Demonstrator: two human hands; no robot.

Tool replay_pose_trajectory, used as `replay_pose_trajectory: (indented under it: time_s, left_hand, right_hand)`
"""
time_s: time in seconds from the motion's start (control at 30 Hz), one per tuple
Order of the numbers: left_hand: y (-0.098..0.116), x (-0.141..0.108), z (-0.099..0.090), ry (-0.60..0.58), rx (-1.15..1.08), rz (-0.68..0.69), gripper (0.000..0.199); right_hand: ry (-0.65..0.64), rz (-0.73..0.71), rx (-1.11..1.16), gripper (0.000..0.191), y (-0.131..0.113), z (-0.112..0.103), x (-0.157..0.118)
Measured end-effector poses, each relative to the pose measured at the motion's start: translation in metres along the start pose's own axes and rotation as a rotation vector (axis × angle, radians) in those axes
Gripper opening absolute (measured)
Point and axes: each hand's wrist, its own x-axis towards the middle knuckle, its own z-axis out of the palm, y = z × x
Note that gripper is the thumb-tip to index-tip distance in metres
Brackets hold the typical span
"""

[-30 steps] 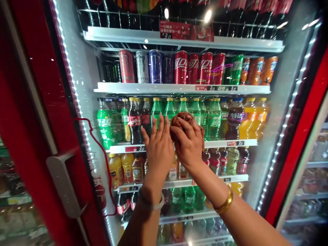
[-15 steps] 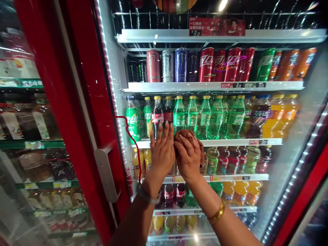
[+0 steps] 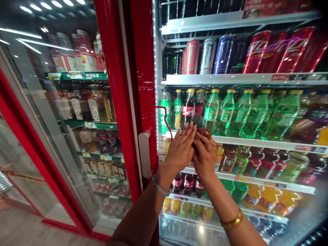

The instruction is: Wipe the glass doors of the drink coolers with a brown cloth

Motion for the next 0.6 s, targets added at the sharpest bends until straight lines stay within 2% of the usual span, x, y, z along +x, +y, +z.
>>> replay_pose_trajectory:
  time_s: [0.1,0.27,0.33,0.43,0.53,0.6]
  left_hand:
    - [-0.022,-0.023,-0.02,0.017,-0.025,-0.03,0.072]
    - [-0.078,-0.039,-0.078,0.117,-0.005,0.001,0.073]
    - [-0.1,-0.048,-0.093,0.136,0.008,0.019,0.072]
    - [-0.126,-0.081,-0.092,0.118,-0.04,-0.01,0.071]
    - [-0.141,-0.126,-0.072,0.053,-0.154,-0.079,0.076]
    - [-0.147,-0.149,-0.063,0.004,-0.213,-0.081,0.077]
  right_hand:
    - [-0.018,0.012,0.058,0.03,-0.034,0.023,0.005]
    - [-0.009,0.006,0.213,0.034,-0.094,0.076,0.052]
    - [-0.005,0.005,0.26,0.032,-0.117,0.095,0.057]
    - [0.012,0.063,0.315,0.026,-0.145,0.112,0.031]
    - [0.062,0.236,0.291,0.019,-0.167,0.115,-0.02]
    - [0.065,0.304,0.238,0.018,-0.18,0.112,-0.044]
